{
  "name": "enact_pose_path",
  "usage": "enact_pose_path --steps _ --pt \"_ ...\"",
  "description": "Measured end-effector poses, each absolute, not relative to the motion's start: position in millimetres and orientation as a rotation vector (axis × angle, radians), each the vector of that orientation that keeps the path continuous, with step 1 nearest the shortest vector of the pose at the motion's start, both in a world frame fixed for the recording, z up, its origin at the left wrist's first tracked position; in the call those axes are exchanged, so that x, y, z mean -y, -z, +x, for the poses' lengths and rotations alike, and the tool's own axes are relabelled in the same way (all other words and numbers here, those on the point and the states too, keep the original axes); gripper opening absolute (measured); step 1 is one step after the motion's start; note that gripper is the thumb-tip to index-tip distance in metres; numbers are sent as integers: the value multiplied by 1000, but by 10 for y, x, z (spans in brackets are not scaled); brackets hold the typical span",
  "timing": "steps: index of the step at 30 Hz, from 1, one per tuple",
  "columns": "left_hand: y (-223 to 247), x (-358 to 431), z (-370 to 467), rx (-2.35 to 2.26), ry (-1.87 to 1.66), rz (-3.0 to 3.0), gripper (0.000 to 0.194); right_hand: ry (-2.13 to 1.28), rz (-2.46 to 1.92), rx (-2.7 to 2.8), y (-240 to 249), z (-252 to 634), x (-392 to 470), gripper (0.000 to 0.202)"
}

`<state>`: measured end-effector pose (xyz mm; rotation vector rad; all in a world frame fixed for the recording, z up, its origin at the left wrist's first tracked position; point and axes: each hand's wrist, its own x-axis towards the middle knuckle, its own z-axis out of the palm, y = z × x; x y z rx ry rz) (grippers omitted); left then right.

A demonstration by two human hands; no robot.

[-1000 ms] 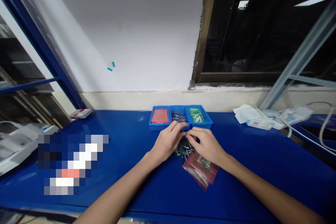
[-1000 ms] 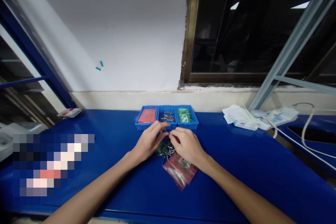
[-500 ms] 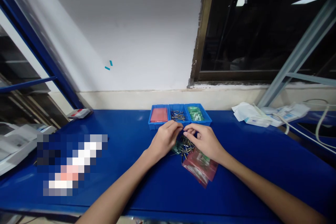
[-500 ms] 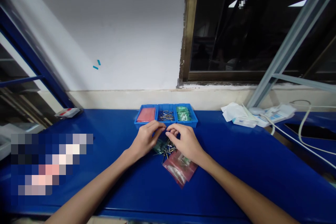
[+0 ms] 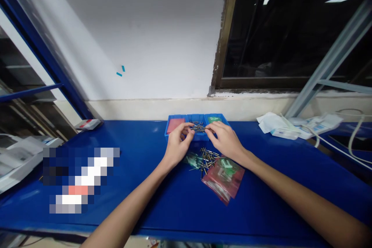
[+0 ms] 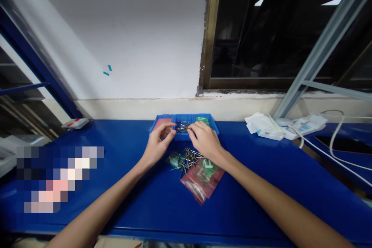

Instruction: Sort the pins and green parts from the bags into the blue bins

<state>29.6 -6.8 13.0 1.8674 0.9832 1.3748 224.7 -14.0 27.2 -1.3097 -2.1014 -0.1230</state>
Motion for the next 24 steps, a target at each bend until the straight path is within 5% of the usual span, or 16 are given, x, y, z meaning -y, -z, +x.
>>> enact_pose_path --steps 7,14,24 --pt "-89 -41 138 -1059 -1337 2246 20 269 -1400 2171 -413 2283 60 25" --pt "-80 8 165 -988 -1078 2555 20 -51 -1438 2206 -297 2355 367 18" --pt "53 4 230 -816 -672 2780 26 -68 -1540 2326 -63 2386 381 17"
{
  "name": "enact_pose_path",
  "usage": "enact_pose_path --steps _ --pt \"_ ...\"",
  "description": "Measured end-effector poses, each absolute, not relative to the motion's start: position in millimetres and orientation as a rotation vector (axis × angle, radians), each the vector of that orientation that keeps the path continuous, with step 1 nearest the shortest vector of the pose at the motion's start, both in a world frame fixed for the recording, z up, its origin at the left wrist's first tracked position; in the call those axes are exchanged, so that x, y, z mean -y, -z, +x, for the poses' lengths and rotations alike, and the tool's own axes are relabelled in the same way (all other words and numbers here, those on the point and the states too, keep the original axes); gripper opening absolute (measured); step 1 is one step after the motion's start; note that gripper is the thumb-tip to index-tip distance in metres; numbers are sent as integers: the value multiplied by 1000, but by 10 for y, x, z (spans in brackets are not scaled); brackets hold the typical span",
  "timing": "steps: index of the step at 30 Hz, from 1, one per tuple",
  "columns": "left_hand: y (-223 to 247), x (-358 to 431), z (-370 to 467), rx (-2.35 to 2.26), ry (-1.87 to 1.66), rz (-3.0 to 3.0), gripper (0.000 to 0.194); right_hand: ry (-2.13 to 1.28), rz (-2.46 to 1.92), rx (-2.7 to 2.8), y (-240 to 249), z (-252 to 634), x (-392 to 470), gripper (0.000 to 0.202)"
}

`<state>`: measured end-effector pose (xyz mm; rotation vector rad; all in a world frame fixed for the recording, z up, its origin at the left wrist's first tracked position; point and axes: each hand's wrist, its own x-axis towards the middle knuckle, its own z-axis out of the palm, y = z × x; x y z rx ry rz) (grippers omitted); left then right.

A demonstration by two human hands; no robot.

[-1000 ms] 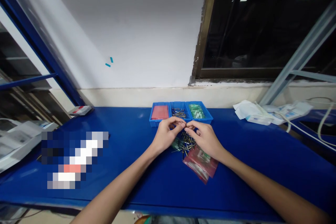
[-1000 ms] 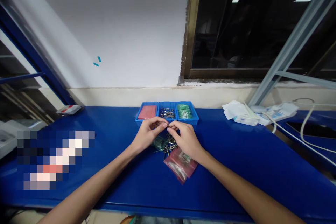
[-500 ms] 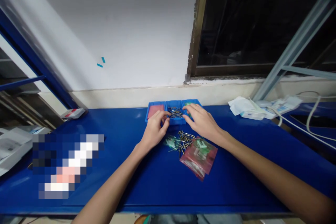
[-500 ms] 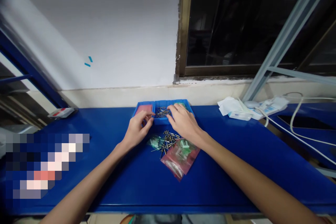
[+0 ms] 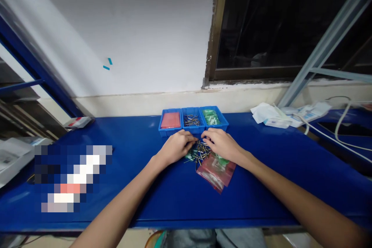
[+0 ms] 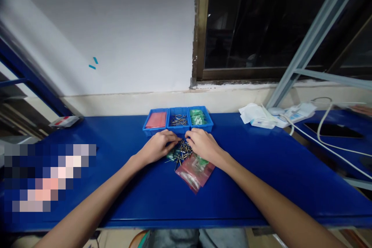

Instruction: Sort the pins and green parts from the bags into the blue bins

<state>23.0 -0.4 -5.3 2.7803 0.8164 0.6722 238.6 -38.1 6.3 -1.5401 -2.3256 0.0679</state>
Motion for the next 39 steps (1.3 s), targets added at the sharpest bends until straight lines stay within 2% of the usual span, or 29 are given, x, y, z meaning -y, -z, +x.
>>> enact_pose_path --steps 10,22,28,35,39 --pt "89 -47 229 -845 -617 2745 21 -21 -1526 2350 -2 2325 395 17" --pt "29 -5 310 -1297 -662 2519 14 -2 -1491 2340 15 2344 378 16" --pt "47 9 386 -1420 -628 2530 19 2 -1494 2354 -19 2338 402 18" --pt "-1 19 365 -1402 -541 2581 16 -41 -1451 2301 -12 2361 376 18" --pt "-18 40 319 -1277 -659 2613 16 -47 -1389 2266 3 2355 388 20"
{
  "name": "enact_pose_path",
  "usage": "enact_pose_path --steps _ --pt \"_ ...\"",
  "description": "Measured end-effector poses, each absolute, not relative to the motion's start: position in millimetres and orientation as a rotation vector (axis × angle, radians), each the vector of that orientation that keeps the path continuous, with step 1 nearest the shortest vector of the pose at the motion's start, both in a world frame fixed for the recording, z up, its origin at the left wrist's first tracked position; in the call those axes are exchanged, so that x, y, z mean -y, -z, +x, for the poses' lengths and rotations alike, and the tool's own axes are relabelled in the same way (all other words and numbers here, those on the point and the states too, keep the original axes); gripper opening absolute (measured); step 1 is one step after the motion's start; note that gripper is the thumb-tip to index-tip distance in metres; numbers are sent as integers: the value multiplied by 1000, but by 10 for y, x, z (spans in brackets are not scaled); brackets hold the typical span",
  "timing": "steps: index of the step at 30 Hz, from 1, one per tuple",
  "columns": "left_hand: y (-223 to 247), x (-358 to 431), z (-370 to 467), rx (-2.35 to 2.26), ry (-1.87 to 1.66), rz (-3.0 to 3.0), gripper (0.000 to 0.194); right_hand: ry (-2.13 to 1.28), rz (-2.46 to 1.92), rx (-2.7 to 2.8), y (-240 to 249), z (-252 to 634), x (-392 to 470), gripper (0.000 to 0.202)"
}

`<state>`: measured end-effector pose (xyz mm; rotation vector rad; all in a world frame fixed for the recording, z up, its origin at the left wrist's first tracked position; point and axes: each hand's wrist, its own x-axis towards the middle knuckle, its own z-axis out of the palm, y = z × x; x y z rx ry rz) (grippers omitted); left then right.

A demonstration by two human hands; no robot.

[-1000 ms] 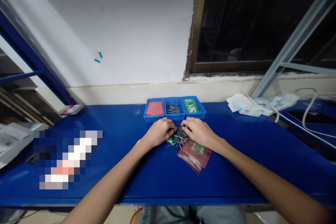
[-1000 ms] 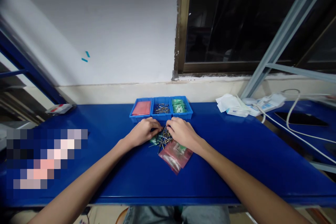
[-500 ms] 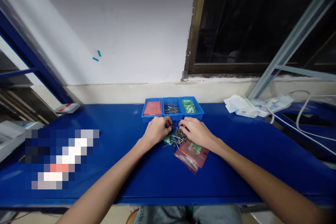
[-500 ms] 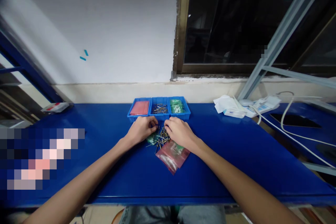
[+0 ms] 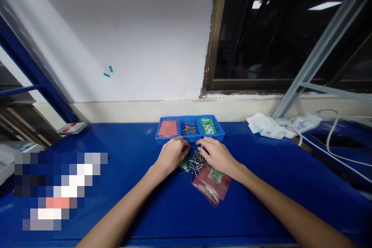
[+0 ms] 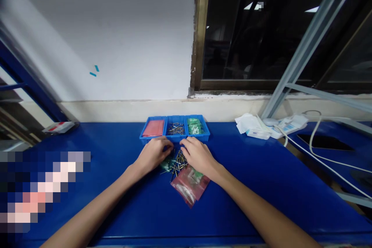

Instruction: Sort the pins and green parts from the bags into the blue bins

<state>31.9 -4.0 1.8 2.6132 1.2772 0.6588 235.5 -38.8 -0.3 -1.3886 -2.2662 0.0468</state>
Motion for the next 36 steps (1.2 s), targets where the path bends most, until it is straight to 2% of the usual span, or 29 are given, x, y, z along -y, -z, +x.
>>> enact_pose_path --steps 4,12,20,26,29,31,33,36 --pt "-30 96 315 -1197 -813 2562 16 -53 -1366 2212 -4 2325 396 25" --pt "-30 134 320 -1083 -869 2512 17 -150 -1278 2208 -27 2312 396 16" --pt "15 194 337 -1000 -932 2686 17 -354 -1245 2044 -113 2233 437 17" --pt "6 149 306 -937 -1075 2497 10 -467 -1186 1934 -139 2199 440 12" --pt "-14 162 333 -914 -1179 2284 22 -554 -1177 1903 -133 2189 434 11" --pt "-19 176 367 -915 -1207 2161 20 -597 -1163 1906 -124 2178 439 10" --pt "-18 181 400 -935 -1210 2085 13 -616 -1156 1902 -114 2170 445 12" --pt "-10 168 419 -968 -1186 2039 14 -592 -1180 1883 -109 2176 441 17"
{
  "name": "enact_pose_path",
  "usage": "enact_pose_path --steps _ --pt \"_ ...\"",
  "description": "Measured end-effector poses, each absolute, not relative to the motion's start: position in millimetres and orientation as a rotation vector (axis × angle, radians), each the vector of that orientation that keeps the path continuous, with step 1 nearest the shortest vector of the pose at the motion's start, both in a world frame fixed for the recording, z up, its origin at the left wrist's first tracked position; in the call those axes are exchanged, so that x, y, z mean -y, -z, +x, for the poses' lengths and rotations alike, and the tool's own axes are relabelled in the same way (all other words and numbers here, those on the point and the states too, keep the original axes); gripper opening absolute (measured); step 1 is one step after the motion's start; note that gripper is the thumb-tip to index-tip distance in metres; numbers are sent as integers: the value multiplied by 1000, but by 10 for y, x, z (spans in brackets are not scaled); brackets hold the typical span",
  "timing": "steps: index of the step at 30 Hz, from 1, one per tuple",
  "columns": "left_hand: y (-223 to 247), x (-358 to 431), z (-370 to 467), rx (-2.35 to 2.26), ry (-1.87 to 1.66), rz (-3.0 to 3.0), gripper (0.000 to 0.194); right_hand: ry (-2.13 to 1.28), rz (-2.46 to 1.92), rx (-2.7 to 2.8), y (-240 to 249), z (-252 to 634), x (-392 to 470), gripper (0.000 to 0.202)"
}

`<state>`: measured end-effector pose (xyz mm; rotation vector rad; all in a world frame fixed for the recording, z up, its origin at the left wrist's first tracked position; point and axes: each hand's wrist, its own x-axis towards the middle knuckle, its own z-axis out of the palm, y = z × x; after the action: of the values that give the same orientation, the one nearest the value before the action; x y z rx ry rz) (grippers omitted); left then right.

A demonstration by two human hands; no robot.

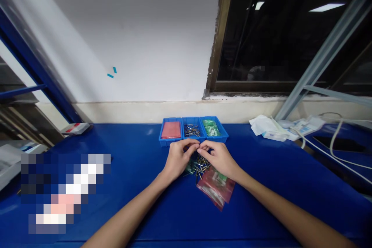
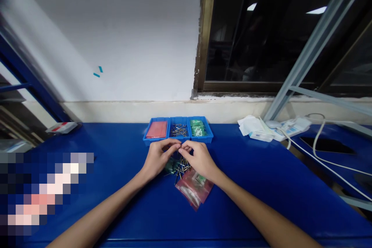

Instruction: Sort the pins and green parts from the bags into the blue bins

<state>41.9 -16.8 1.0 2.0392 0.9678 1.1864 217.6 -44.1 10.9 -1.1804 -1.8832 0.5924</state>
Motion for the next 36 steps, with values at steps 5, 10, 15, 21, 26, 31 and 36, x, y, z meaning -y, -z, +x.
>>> enact_pose_path --steps 5,10,15,21,26,31,36 --pt "5 150 379 -921 -1105 2399 19 -429 -1229 1897 -115 2215 441 21" --pt "8 157 339 -966 -1030 2770 17 -240 -1139 1995 -113 2228 474 21" --pt "-4 149 311 -982 -1132 2885 18 -368 -1144 1934 -155 2242 449 9" --pt "-14 191 311 -854 -1184 2571 9 -570 -1184 1881 -151 2280 388 15" --pt "-52 201 329 -781 -1178 2313 7 -642 -1195 1938 -168 2252 411 6" --pt "-38 147 300 -880 -1229 2362 10 -579 -1207 1902 -157 2208 447 11" --pt "-12 112 247 -895 -1192 2724 15 -373 -1150 1963 -179 2207 476 16"
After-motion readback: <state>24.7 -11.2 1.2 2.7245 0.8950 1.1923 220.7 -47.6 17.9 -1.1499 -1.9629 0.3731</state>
